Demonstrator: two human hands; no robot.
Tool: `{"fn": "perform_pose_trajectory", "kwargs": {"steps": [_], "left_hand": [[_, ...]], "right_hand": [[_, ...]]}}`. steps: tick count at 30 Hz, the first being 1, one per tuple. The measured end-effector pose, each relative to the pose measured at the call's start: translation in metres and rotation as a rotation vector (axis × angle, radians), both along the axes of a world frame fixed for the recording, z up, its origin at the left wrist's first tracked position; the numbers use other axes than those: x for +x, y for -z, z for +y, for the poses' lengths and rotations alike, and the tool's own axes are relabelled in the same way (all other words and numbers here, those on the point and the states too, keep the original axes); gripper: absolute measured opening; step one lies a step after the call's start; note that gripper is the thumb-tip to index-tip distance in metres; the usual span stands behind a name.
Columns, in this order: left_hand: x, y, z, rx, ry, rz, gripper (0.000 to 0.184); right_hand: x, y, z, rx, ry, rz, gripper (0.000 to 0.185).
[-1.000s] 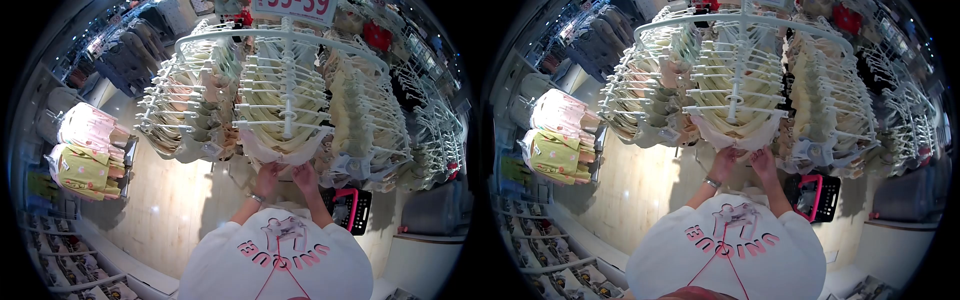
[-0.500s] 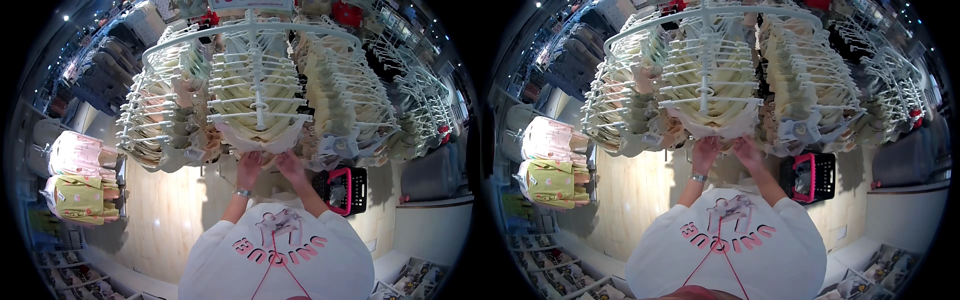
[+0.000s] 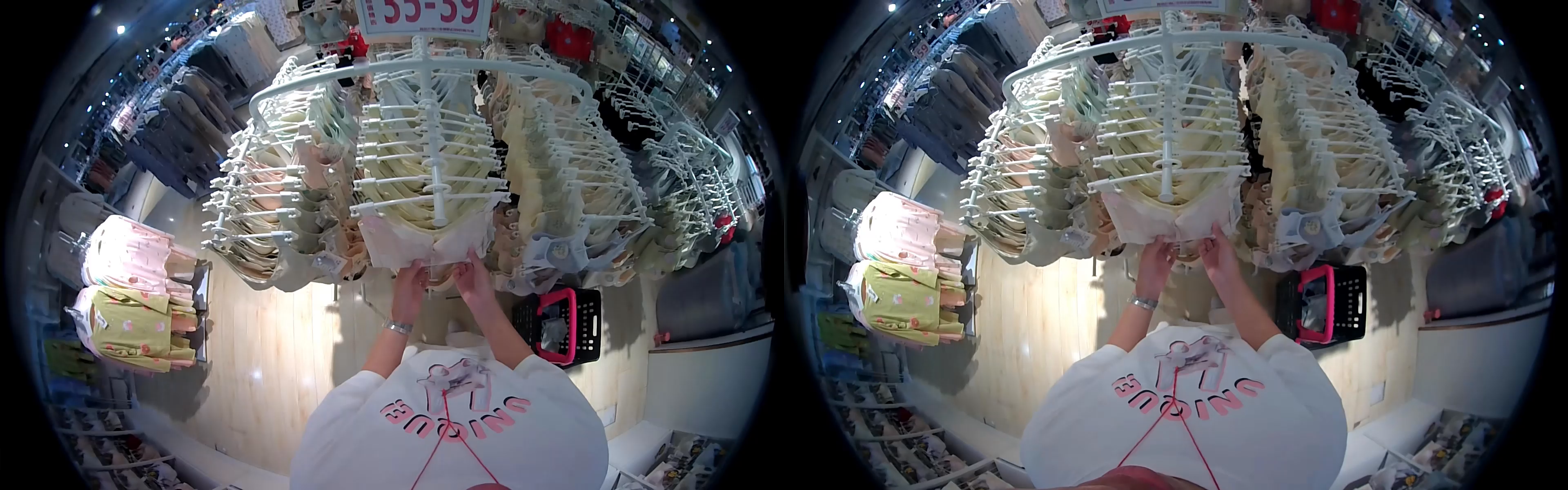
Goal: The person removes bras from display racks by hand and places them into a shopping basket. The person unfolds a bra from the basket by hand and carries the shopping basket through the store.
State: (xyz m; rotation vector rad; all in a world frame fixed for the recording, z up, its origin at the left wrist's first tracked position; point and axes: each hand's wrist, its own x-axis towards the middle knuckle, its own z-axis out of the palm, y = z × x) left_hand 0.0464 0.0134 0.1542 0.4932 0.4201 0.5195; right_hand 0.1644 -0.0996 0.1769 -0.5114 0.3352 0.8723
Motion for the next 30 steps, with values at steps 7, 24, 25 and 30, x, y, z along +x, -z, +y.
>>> {"fn": "perform_pose_trajectory", "kwargs": {"steps": [7,24,25,30], "left_hand": [[-0.005,-0.017,-0.008,-0.056,-0.092,-0.009,0.015],[0.027,-0.036,0.000,0.010,-0.280,0.245,0.018],[0.026,-0.040,-0.002,0.030,-0.283,0.239,0.019],[0.024,-0.017,-0.002,0.013,-0.284,0.174,0.015]], "right_hand": [[-0.004,-0.009,0.011,-0.107,0.070,-0.065,0.014],[0.019,0.017,0.011,0.040,-0.101,0.032,0.018],[0.021,0.020,0.011,0.053,-0.112,0.038,0.018],[0.026,0.024,0.008,0.062,-0.144,0.065,0.016]]}}
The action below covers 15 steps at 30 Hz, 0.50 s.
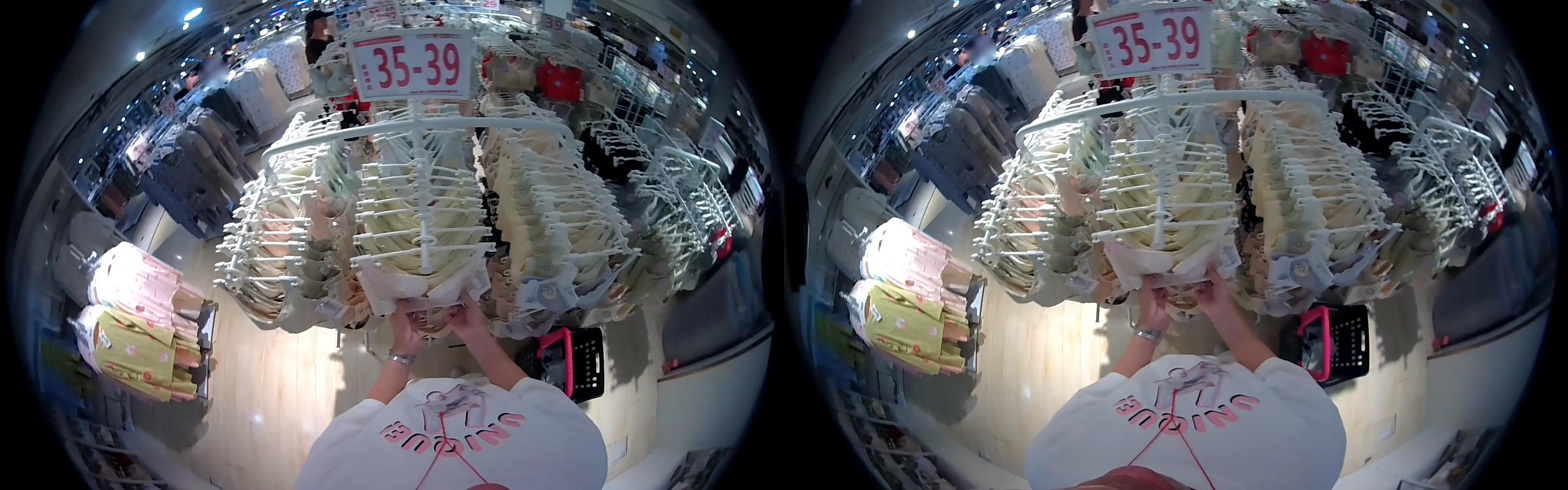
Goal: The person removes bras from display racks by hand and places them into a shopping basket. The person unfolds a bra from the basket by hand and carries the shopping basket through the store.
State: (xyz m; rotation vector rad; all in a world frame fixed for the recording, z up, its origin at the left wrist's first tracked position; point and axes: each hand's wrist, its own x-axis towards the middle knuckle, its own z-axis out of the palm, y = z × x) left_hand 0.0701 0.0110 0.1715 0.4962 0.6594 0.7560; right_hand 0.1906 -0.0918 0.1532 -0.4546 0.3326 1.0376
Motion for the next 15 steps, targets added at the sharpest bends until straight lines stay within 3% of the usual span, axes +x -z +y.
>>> {"fn": "perform_pose_trajectory", "kwargs": {"steps": [5,6,9,15], "left_hand": [[-0.011,-0.031,0.000,0.034,0.112,0.019,0.010],[-0.010,0.008,0.015,0.034,0.060,0.008,0.009],[-0.010,-0.005,0.012,-0.006,0.101,0.010,0.008],[-0.003,0.021,0.022,0.032,0.079,0.037,0.017]], "right_hand": [[0.002,0.006,0.002,0.026,0.069,0.060,0.018],[0.000,-0.004,0.001,0.018,0.075,0.073,0.017],[0.000,-0.002,0.001,0.066,0.057,0.091,0.016],[0.000,-0.003,0.004,0.164,0.065,0.079,0.012]]}}
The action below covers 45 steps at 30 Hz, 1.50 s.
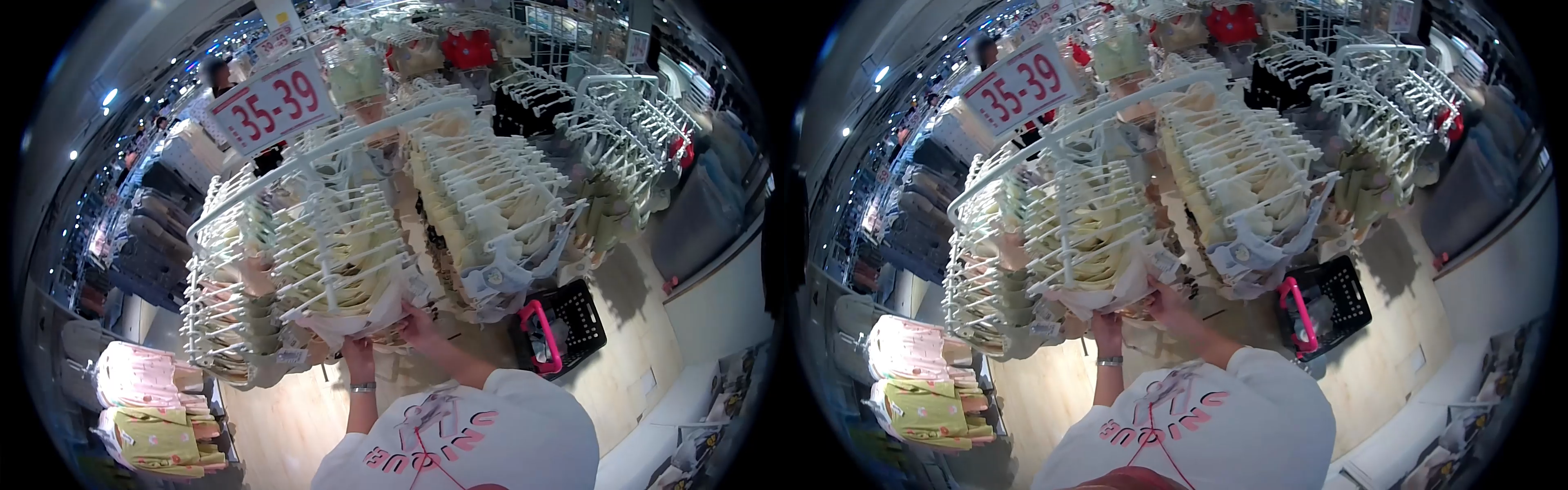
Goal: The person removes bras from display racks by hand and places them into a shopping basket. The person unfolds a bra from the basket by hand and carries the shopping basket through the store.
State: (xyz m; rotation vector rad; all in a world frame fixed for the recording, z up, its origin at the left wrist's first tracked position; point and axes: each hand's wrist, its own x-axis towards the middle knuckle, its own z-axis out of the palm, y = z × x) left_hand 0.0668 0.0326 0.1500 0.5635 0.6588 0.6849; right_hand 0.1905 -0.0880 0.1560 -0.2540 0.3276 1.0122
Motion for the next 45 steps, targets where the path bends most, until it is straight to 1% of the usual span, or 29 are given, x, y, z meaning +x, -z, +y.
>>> {"fn": "perform_pose_trajectory", "kwargs": {"steps": [2,3,7,10,13,15,19,22,24,26,27,29,30,31,33,34,35,38,39,42,43,45], "left_hand": [[-0.003,-0.012,-0.005,0.034,0.005,0.001,0.020],[-0.007,0.002,0.003,0.027,0.043,0.000,0.024],[-0.002,-0.017,-0.006,0.031,0.036,0.047,0.027],[-0.005,-0.013,-0.007,0.015,0.047,-0.032,0.026],[-0.005,-0.023,-0.015,-0.028,0.021,-0.076,0.020],[-0.009,-0.018,-0.016,-0.034,0.016,-0.106,0.015],[-0.015,-0.011,-0.017,-0.036,0.050,-0.202,0.011],[-0.015,-0.001,-0.019,-0.045,0.030,-0.223,0.016],[-0.014,-0.006,-0.020,-0.143,0.031,-0.260,0.017],[-0.015,-0.019,-0.023,-0.239,0.077,-0.324,0.018],[-0.018,-0.013,-0.023,-0.259,0.074,-0.433,0.019],[-0.020,-0.003,-0.023,-0.277,-0.002,-0.442,0.020],[-0.021,0.004,-0.024,-0.293,-0.026,-0.444,0.021],[-0.022,0.010,-0.024,-0.267,0.025,-0.521,0.023],[-0.020,0.011,-0.024,-0.292,-0.016,-0.509,0.025],[-0.020,0.011,-0.025,-0.309,-0.024,-0.494,0.026],[-0.021,0.029,-0.020,-0.278,-0.029,-0.530,0.029],[-0.018,0.028,-0.018,-0.277,-0.067,-0.507,0.031],[-0.018,0.035,-0.014,-0.286,-0.026,-0.563,0.031],[-0.009,-0.008,-0.025,-0.273,0.001,-0.524,0.026],[-0.007,-0.006,-0.024,-0.271,0.012,-0.540,0.028],[-0.008,0.005,-0.021,-0.270,0.032,-0.568,0.034]], "right_hand": [[-0.003,0.008,-0.002,0.021,-0.018,0.009,0.011],[-0.003,-0.005,-0.007,-0.003,-0.040,0.041,0.014],[-0.001,-0.012,-0.009,-0.026,-0.043,0.056,0.014],[-0.002,-0.008,-0.010,-0.023,-0.061,0.068,0.014],[-0.002,-0.009,-0.012,-0.021,-0.065,0.070,0.012],[0.001,-0.008,-0.014,0.005,-0.086,0.052,0.009],[0.011,0.028,-0.015,0.072,-0.159,0.045,0.009],[0.019,0.037,-0.022,0.107,-0.188,0.042,0.008],[0.021,0.040,-0.027,0.161,-0.201,0.015,0.008],[0.028,0.043,-0.028,0.127,-0.224,-0.021,0.009],[0.029,0.045,-0.028,0.109,-0.239,-0.037,0.010],[0.032,0.058,-0.026,0.121,-0.258,-0.004,0.011],[0.032,0.056,-0.026,0.122,-0.251,0.014,0.012],[0.033,0.055,-0.025,0.096,-0.300,0.022,0.011],[0.038,0.047,-0.029,0.053,-0.311,0.037,0.011],[0.039,0.046,-0.031,0.066,-0.308,0.041,0.010],[0.038,0.046,-0.029,0.080,-0.307,0.045,0.010],[0.036,0.030,-0.029,0.131,-0.276,0.068,0.008],[0.035,0.025,-0.030,0.139,-0.267,0.070,0.008],[0.029,0.025,-0.035,0.202,-0.247,0.080,0.007],[0.028,0.025,-0.036,0.231,-0.241,0.082,0.007],[0.023,0.020,-0.040,0.177,-0.265,0.062,0.007]]}}
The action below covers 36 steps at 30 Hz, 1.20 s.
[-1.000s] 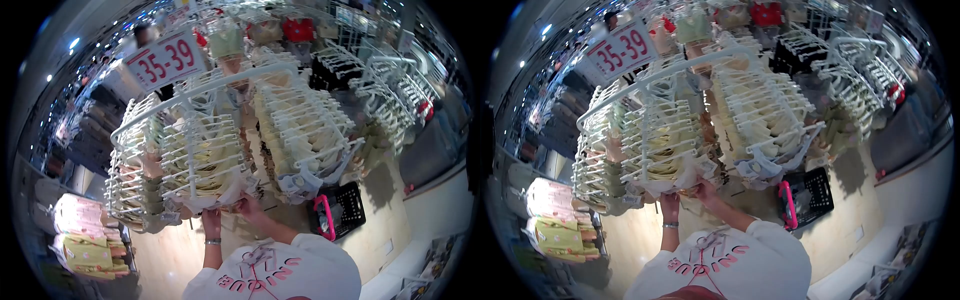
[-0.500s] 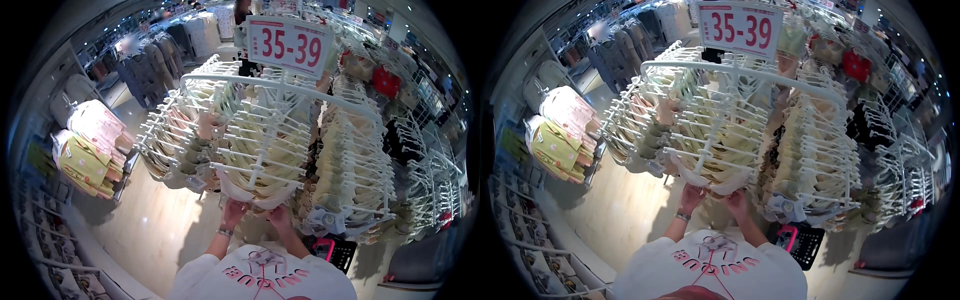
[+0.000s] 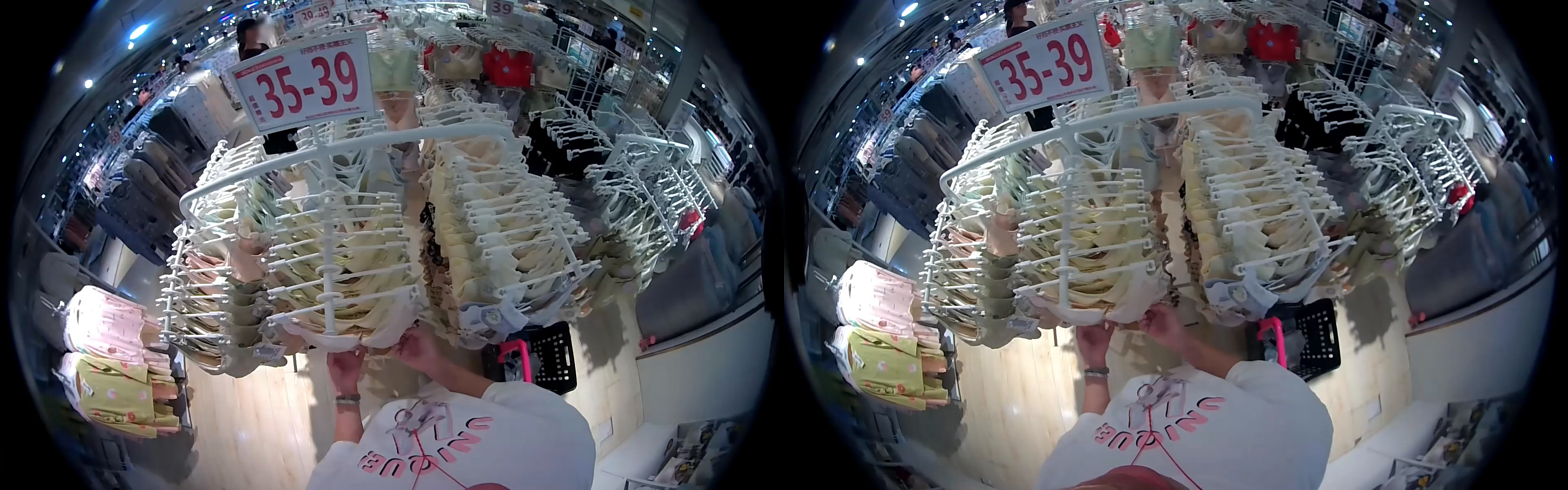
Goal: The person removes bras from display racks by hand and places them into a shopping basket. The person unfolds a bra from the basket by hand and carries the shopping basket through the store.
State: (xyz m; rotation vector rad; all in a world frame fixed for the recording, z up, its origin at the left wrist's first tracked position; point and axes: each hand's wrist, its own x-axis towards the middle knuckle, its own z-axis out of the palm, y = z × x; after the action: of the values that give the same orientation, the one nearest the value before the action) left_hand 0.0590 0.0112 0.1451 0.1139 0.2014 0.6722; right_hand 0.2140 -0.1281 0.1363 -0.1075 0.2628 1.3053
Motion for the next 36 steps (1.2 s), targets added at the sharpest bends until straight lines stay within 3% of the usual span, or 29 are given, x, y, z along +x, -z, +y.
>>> {"fn": "perform_pose_trajectory", "kwargs": {"steps": [5,20,23,29,36], "left_hand": [[-0.005,0.038,0.012,-0.007,0.026,-0.040,0.036],[-0.011,0.016,0.018,-0.114,0.044,0.215,0.018],[-0.014,0.026,0.020,-0.122,0.118,0.097,0.017],[-0.010,0.025,0.018,-0.176,0.155,0.184,0.016],[-0.011,0.026,0.023,-0.146,0.124,0.180,0.014]], "right_hand": [[-0.008,0.007,-0.002,-0.016,-0.017,0.066,0.007],[-0.008,0.021,-0.006,-0.066,0.000,-0.061,0.007],[-0.005,0.027,-0.006,-0.069,0.045,-0.063,0.009],[-0.004,0.006,-0.011,-0.120,0.107,-0.004,0.010],[0.003,0.024,-0.011,-0.159,0.132,-0.095,0.011]]}}
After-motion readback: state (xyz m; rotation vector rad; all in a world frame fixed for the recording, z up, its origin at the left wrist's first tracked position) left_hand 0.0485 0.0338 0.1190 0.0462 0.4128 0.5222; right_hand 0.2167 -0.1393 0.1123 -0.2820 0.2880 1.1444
